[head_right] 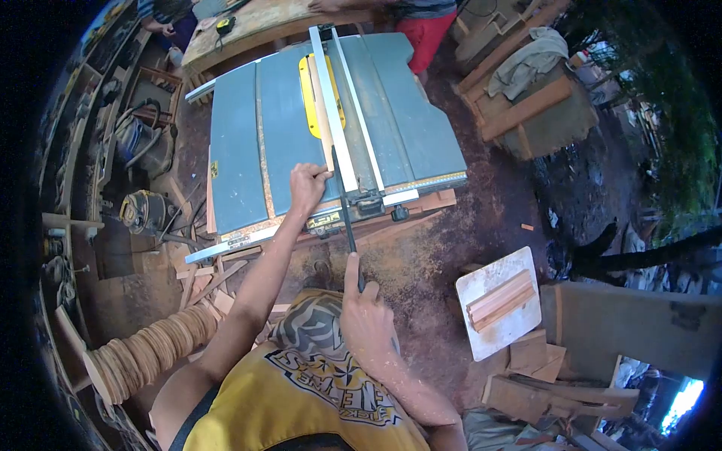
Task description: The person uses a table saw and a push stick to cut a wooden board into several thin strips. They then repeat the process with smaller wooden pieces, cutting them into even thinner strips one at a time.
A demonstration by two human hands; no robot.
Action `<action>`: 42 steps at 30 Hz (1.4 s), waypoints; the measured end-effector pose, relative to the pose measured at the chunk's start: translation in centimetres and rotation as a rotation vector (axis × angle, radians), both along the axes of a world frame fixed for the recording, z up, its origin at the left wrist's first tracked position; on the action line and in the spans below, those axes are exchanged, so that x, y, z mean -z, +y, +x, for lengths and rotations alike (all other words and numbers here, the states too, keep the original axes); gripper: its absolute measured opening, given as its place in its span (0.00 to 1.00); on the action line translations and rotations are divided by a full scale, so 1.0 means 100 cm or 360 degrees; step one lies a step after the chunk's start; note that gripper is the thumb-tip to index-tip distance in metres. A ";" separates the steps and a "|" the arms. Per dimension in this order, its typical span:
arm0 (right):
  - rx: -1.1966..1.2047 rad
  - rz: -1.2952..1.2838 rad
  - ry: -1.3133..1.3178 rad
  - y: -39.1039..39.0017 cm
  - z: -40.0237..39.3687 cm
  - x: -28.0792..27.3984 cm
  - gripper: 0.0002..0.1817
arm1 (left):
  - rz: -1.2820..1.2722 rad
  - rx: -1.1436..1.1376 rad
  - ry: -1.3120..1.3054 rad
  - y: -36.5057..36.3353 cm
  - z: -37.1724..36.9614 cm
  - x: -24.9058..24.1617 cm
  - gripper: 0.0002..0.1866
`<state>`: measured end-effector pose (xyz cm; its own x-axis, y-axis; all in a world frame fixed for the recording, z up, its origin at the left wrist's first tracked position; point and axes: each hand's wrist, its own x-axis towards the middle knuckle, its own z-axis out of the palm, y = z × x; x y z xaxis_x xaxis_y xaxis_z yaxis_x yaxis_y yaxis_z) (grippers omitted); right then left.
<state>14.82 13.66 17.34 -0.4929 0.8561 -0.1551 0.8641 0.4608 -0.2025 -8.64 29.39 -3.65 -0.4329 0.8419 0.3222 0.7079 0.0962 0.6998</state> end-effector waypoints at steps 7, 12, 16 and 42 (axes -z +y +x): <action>-0.0008 0.0027 0.0063 0.009 -0.004 -0.002 0.47 | 0.0026 -0.0106 -0.0023 0.009 -0.002 0.007 0.08; 0.0098 -0.0100 0.0098 0.020 -0.019 0.005 0.49 | 0.0058 -0.0148 -0.0021 0.019 -0.007 0.008 0.07; 0.0033 0.0059 0.0030 0.025 -0.022 0.009 0.46 | 0.0083 -0.0185 0.0012 0.024 -0.007 0.007 0.06; 0.0067 0.0037 -0.0003 0.069 -0.066 0.010 0.46 | -0.0279 -0.1185 -0.3113 -0.186 -0.017 0.132 0.30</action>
<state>8.20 20.61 16.36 -0.4564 0.8793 -0.1359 0.8830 0.4288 -0.1908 -10.29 10.75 -16.86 -0.2180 0.3539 -0.9095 -0.9620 0.0793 0.2614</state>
